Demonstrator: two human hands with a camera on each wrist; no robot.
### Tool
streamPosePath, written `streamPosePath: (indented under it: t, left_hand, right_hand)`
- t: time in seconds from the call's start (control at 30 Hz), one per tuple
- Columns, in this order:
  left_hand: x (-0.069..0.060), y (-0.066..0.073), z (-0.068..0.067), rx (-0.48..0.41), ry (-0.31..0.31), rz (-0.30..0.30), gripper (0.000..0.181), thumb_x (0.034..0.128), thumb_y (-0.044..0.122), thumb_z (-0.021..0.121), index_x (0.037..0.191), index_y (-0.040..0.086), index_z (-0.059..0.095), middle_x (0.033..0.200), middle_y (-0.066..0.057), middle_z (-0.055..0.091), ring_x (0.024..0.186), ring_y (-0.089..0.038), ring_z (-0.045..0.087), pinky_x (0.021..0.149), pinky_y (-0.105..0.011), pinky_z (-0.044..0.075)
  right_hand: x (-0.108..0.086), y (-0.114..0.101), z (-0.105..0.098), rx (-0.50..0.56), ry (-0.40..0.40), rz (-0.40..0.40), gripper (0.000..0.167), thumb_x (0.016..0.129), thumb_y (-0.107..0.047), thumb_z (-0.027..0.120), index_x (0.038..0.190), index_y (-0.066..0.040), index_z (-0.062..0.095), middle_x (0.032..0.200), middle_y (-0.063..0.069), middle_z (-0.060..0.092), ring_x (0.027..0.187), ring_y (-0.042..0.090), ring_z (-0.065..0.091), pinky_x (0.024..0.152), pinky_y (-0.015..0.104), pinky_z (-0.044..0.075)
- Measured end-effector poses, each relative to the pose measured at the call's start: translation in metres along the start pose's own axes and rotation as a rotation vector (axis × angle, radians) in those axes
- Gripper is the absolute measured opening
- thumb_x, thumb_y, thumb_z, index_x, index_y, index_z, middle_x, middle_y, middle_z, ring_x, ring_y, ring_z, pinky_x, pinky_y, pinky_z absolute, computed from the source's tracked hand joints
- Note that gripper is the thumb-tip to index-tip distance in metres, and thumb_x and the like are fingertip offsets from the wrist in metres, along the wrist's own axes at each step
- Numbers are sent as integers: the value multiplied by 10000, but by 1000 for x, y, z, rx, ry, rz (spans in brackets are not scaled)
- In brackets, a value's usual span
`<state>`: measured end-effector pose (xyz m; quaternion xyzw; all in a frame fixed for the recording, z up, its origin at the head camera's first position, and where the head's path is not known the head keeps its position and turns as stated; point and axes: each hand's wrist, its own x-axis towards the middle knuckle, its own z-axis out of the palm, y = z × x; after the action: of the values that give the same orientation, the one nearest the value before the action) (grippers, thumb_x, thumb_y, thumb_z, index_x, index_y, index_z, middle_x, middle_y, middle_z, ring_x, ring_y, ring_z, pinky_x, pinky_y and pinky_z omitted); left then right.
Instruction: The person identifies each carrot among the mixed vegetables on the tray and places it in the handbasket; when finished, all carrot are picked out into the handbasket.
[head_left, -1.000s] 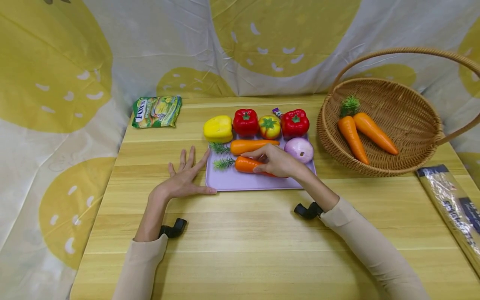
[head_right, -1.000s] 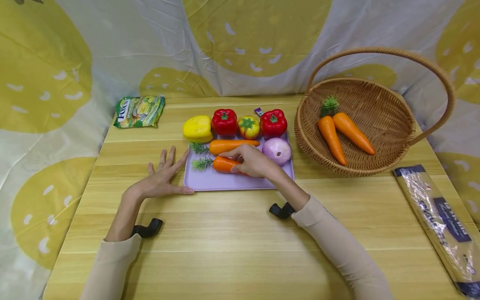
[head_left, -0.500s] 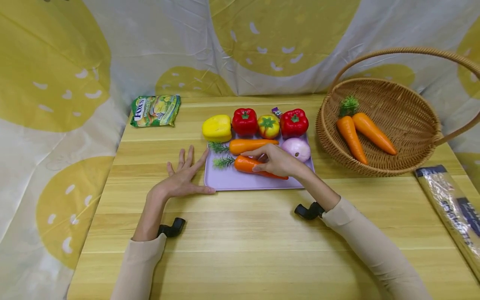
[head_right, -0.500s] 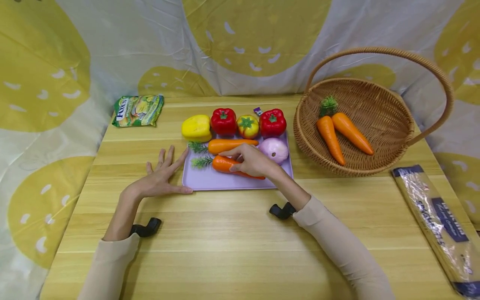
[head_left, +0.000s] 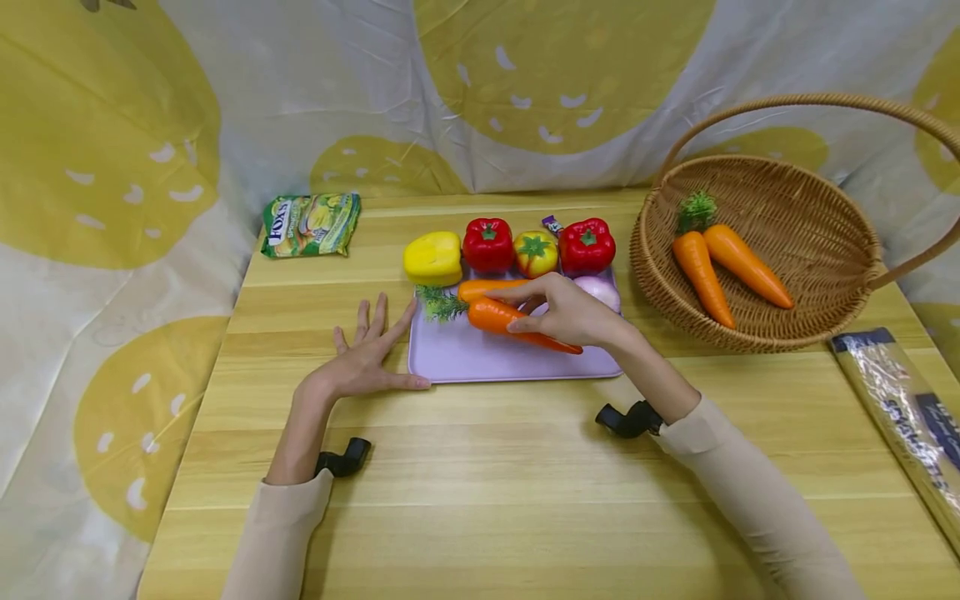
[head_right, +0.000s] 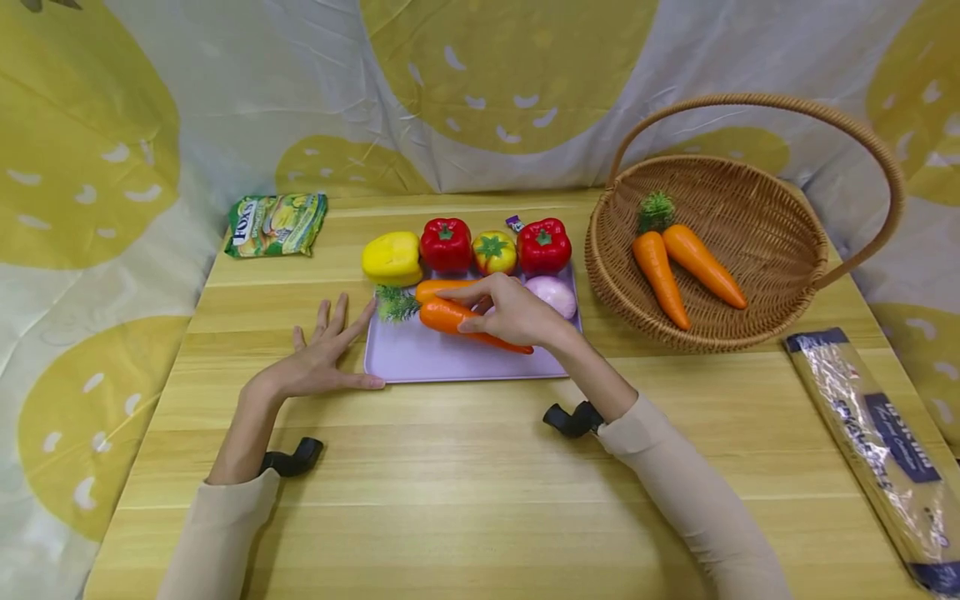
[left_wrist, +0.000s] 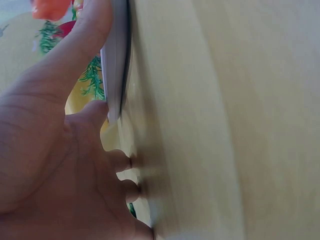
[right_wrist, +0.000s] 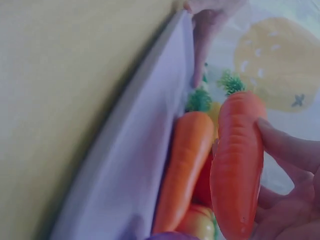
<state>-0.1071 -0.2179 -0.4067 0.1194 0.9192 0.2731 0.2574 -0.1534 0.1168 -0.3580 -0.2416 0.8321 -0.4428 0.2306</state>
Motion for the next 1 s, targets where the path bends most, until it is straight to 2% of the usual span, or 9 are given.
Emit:
streamPosePath:
  t: [0.17, 0.27, 0.47, 0.67, 0.87, 1.0]
  left_hand:
    - [1, 1, -1, 37, -13, -24, 1201, 837, 644, 769, 1658, 374, -65, 1676, -170, -334, 1523, -425, -369, 1083, -824, -225]
    - [1, 1, -1, 41, -12, -24, 1198, 846, 628, 770, 1660, 363, -69, 1676, -179, -330, 1524, -440, -360, 1075, -836, -215]
    - [1, 2, -2, 46, -11, -18, 1204, 841, 628, 775, 1661, 361, -65, 1678, -181, -325, 1524, -444, -358, 1075, -835, -217]
    - [2, -1, -1, 46, -12, -16, 1202, 843, 633, 770, 1660, 362, -69, 1678, -186, -324, 1524, -451, -354, 1071, -839, -215]
    - [2, 0, -2, 53, -11, -16, 1195, 846, 638, 763, 1661, 363, -66, 1679, -189, -320, 1525, -458, -348, 1069, -843, -212]
    - [3, 0, -1, 50, -12, -15, 1194, 845, 637, 764, 1662, 362, -63, 1679, -191, -319, 1524, -460, -348, 1068, -844, -213]
  right_hand:
    - [-13, -5, -21, -14, 43, -13, 486, 935, -139, 777, 1397, -245, 672, 1361, 42, 708, 1046, 233, 666, 781, 275, 503]
    - [-23, -10, -36, 6, 82, 5, 488, 940, -141, 771, 1401, -265, 668, 1331, 62, 720, 1023, 227, 651, 758, 253, 514]
    - [-46, -22, -74, 18, 176, 37, 480, 953, -142, 756, 1401, -289, 665, 1256, 96, 749, 1026, 179, 676, 776, 236, 568]
    - [-68, -31, -118, -52, 248, 63, 482, 957, -190, 758, 1415, -297, 650, 1315, 2, 731, 1076, 70, 661, 810, 162, 544]
    - [-82, -30, -159, -83, 262, 69, 511, 951, -172, 761, 1436, -268, 635, 1171, -104, 732, 1061, 91, 641, 774, 145, 552]
    - [-86, -23, -181, -79, 255, 69, 488, 960, -148, 746, 1433, -203, 640, 1221, -148, 729, 1029, 61, 666, 769, 130, 557]
